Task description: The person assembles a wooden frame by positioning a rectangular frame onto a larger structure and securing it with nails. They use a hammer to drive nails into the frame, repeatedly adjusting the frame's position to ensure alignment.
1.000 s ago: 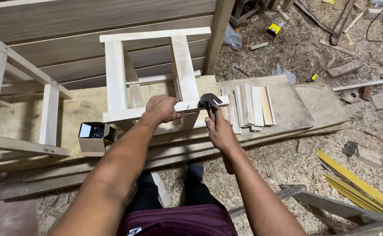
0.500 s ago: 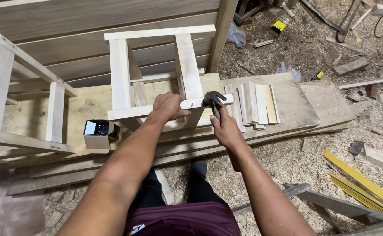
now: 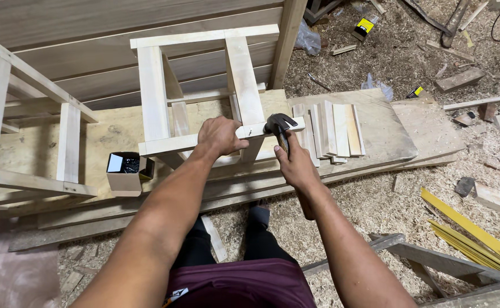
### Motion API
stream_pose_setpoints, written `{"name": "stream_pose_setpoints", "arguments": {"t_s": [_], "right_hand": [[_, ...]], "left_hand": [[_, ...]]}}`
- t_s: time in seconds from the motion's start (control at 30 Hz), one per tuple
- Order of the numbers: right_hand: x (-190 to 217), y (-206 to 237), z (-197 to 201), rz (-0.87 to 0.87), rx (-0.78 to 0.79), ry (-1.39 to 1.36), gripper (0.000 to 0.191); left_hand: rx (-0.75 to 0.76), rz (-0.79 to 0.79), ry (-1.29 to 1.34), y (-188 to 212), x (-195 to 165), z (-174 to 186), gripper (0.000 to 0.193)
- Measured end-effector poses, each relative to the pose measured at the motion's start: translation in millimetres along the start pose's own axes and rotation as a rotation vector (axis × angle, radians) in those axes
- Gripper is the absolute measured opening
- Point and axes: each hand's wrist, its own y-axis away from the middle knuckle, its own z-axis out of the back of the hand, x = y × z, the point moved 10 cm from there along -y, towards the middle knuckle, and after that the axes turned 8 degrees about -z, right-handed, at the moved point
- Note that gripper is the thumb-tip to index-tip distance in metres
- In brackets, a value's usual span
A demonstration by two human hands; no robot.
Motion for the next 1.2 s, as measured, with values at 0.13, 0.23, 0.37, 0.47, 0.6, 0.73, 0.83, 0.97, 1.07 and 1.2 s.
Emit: {"name": "stream_pose_setpoints", "arguments": {"t_s": [0.13, 0.23, 0.37, 0.47, 0.6, 0.73, 0.83, 0.97, 1.07, 1.2], "right_hand": [[-12, -2, -7, -0.091, 0.045, -0.015, 0.037], [-14, -1, -6, -0.072, 0.01, -0.028, 0.034], [-9, 3, -3, 0.017, -0.032, -0.055, 0.03], [-10, 6, -4, -0.022, -0.006, -0.106, 0.028], [-4, 10, -2, -0.071, 0.03, -0.115, 0.03], [2, 13, 3, -0.087, 0.041, -0.107, 0.031], [-4, 14, 0, -0.15, 0.075, -0.102, 0.035], [0, 9, 1, -0.056, 0.024, -0.038, 0.035], [-14, 5, -9, -0.153, 0.088, -0.057, 0.035], [-18, 3, -11, -0.15, 0.098, -0.049, 0.032]], "left_hand": [[0.065, 0.052, -0.031, 2, 1, -2, 0.061], [0.054, 0.049, -0.045, 1, -2, 0, 0.06], [0.051, 0.036, -0.065, 1, -2, 0, 0.055], [0.037, -0.003, -0.057, 0, -1, -1, 0.052], [0.019, -0.121, -0.103, 0, -5, -2, 0.049], [0.03, -0.047, -0.03, 1, 4, -4, 0.054], [0.005, -0.029, -0.028, 2, 3, 0, 0.058], [0.011, -0.001, -0.018, 4, 0, 2, 0.06], [0.021, 0.044, -0.01, 4, 0, 2, 0.064], [0.083, 0.092, 0.022, 3, 1, -4, 0.066]]}}
